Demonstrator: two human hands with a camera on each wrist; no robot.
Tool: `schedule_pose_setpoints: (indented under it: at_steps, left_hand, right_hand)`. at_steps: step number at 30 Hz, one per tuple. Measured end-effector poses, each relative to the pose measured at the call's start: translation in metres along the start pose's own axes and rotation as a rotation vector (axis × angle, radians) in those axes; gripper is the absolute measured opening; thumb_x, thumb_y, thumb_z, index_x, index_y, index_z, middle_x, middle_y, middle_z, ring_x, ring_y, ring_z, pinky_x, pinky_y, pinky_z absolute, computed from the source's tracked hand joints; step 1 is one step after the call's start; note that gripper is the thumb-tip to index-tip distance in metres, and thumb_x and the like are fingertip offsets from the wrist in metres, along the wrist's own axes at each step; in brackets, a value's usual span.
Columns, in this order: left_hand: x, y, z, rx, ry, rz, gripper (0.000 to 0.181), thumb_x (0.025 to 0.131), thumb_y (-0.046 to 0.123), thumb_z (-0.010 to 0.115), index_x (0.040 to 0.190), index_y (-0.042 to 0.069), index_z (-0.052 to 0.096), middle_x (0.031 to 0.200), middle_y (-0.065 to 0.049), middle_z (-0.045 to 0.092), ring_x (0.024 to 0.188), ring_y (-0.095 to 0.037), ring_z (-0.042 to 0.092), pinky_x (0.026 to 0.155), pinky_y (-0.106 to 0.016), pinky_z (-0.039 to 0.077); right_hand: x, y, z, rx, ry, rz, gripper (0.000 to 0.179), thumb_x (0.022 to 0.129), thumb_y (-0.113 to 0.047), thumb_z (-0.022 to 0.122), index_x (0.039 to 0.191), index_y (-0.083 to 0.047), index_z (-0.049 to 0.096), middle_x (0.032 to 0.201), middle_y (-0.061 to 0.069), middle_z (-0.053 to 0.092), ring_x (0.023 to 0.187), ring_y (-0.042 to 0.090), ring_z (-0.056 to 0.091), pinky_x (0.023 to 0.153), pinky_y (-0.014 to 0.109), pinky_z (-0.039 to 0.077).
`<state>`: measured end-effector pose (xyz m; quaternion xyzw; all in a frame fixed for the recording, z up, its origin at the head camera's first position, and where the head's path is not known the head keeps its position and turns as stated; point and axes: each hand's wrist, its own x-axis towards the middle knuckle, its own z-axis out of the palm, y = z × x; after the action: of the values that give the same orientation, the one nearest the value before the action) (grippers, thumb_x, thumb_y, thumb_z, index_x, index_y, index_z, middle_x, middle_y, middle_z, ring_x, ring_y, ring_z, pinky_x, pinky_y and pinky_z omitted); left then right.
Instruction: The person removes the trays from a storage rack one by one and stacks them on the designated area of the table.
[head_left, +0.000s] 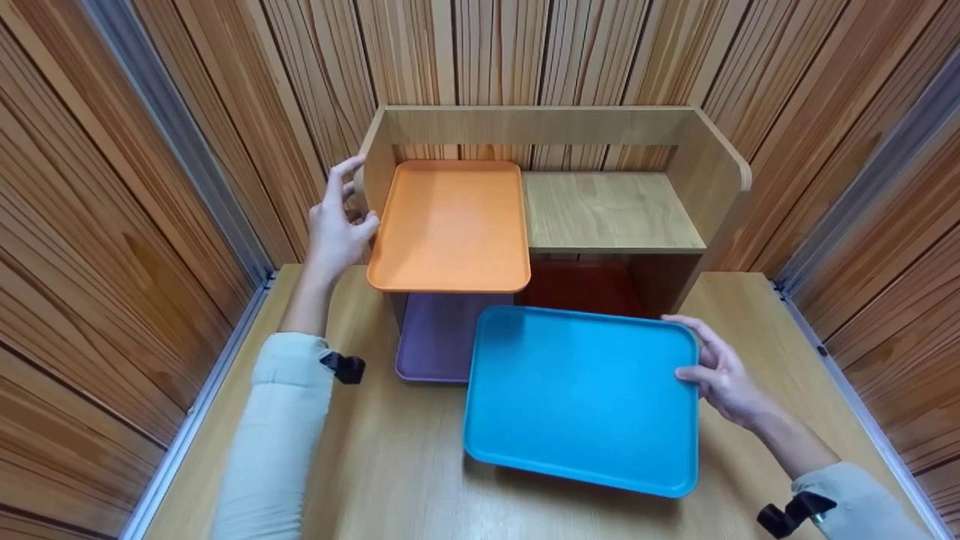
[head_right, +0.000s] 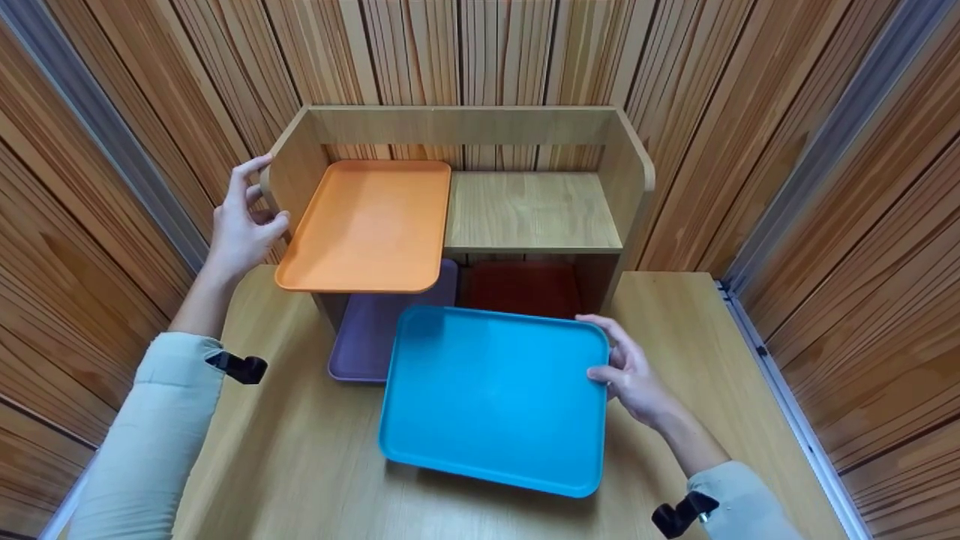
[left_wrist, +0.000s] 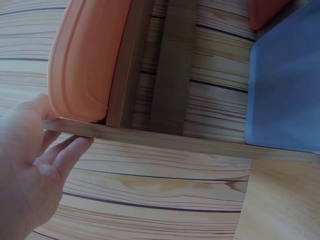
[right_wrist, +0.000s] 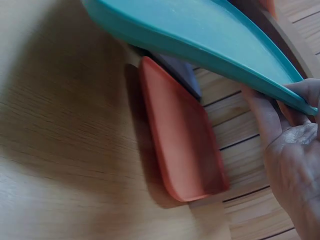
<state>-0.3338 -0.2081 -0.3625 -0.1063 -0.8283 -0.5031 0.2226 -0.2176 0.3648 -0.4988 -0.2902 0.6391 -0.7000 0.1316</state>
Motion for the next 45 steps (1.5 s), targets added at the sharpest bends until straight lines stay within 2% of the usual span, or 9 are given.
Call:
schedule_pose_setpoints:
  at_steps: [15, 18, 24, 26, 32, 38, 41, 45]
  left_hand:
    - [0.000, 0.001, -0.001, -0.031, -0.015, -0.011, 0.078, 0.101, -0.010, 0.060, 0.169, 0.024, 0.043, 0.170, -0.027, 0.054, 0.153, -0.043, 0.061, 0.116, -0.062, 0.060]
    - [0.000, 0.001, 0.000, -0.030, -0.015, -0.012, 0.078, 0.101, -0.010, 0.060, 0.169, 0.024, 0.043, 0.171, -0.026, 0.053, 0.155, -0.042, 0.060, 0.115, -0.062, 0.060]
    - [0.000, 0.002, 0.000, -0.031, -0.008, -0.005, 0.078, 0.100, -0.011, 0.059, 0.169, 0.022, 0.044, 0.171, -0.023, 0.054, 0.153, -0.038, 0.063, 0.106, -0.057, 0.064]
    - [0.000, 0.002, 0.000, -0.030, -0.013, -0.009, 0.078, 0.101, -0.011, 0.059, 0.169, 0.022, 0.043, 0.172, -0.023, 0.053, 0.153, -0.039, 0.062, 0.109, -0.057, 0.063]
    - [0.000, 0.002, -0.001, -0.024, -0.011, -0.003, 0.078, 0.101, -0.012, 0.059, 0.169, 0.023, 0.042, 0.174, -0.024, 0.050, 0.156, -0.042, 0.059, 0.114, -0.062, 0.062]
    - [-0.001, 0.002, 0.000, -0.013, -0.015, -0.022, 0.079, 0.102, -0.011, 0.060, 0.169, 0.025, 0.041, 0.176, -0.024, 0.048, 0.158, -0.042, 0.057, 0.115, -0.062, 0.061]
    - [-0.001, 0.003, 0.001, -0.012, -0.016, -0.025, 0.079, 0.102, -0.011, 0.060, 0.169, 0.025, 0.041, 0.176, -0.025, 0.047, 0.157, -0.043, 0.057, 0.116, -0.062, 0.060]
    - [0.000, 0.002, 0.000, -0.016, -0.010, -0.014, 0.078, 0.101, -0.011, 0.060, 0.169, 0.023, 0.042, 0.174, -0.026, 0.049, 0.156, -0.042, 0.059, 0.117, -0.061, 0.060]
  right_hand:
    - [-0.004, 0.033, 0.016, 0.057, -0.078, 0.096, 0.069, 0.115, 0.009, 0.041, 0.171, -0.032, 0.037, 0.161, -0.013, 0.063, 0.139, 0.012, 0.072, 0.106, 0.038, 0.066]
    - [-0.005, 0.041, 0.021, 0.063, -0.071, 0.130, 0.069, 0.115, 0.007, 0.043, 0.171, -0.032, 0.036, 0.161, -0.014, 0.062, 0.140, 0.012, 0.071, 0.108, 0.037, 0.066]
    - [-0.008, 0.054, 0.032, 0.020, -0.036, 0.225, 0.069, 0.114, 0.003, 0.051, 0.172, -0.029, 0.034, 0.156, -0.015, 0.063, 0.136, 0.010, 0.072, 0.109, 0.036, 0.065]
    - [-0.008, 0.058, 0.036, 0.006, -0.025, 0.250, 0.069, 0.113, 0.003, 0.052, 0.171, -0.030, 0.036, 0.154, -0.014, 0.063, 0.135, 0.011, 0.073, 0.108, 0.036, 0.066]
    - [-0.007, 0.070, 0.046, -0.050, 0.017, 0.298, 0.069, 0.111, 0.001, 0.057, 0.171, -0.026, 0.039, 0.155, 0.004, 0.061, 0.129, 0.014, 0.076, 0.104, 0.036, 0.067]
    - [-0.008, 0.076, 0.053, -0.072, 0.036, 0.389, 0.073, 0.109, 0.000, 0.059, 0.175, -0.018, 0.033, 0.171, 0.034, 0.040, 0.135, 0.014, 0.067, 0.109, 0.032, 0.062]
    - [-0.008, 0.079, 0.055, -0.080, 0.040, 0.439, 0.075, 0.108, -0.001, 0.060, 0.176, -0.016, 0.031, 0.173, 0.039, 0.032, 0.137, 0.021, 0.062, 0.108, 0.032, 0.060]
    - [-0.006, 0.082, 0.058, -0.121, 0.051, 0.469, 0.077, 0.107, -0.003, 0.062, 0.176, -0.014, 0.030, 0.175, 0.036, 0.027, 0.147, 0.037, 0.051, 0.110, 0.036, 0.055]
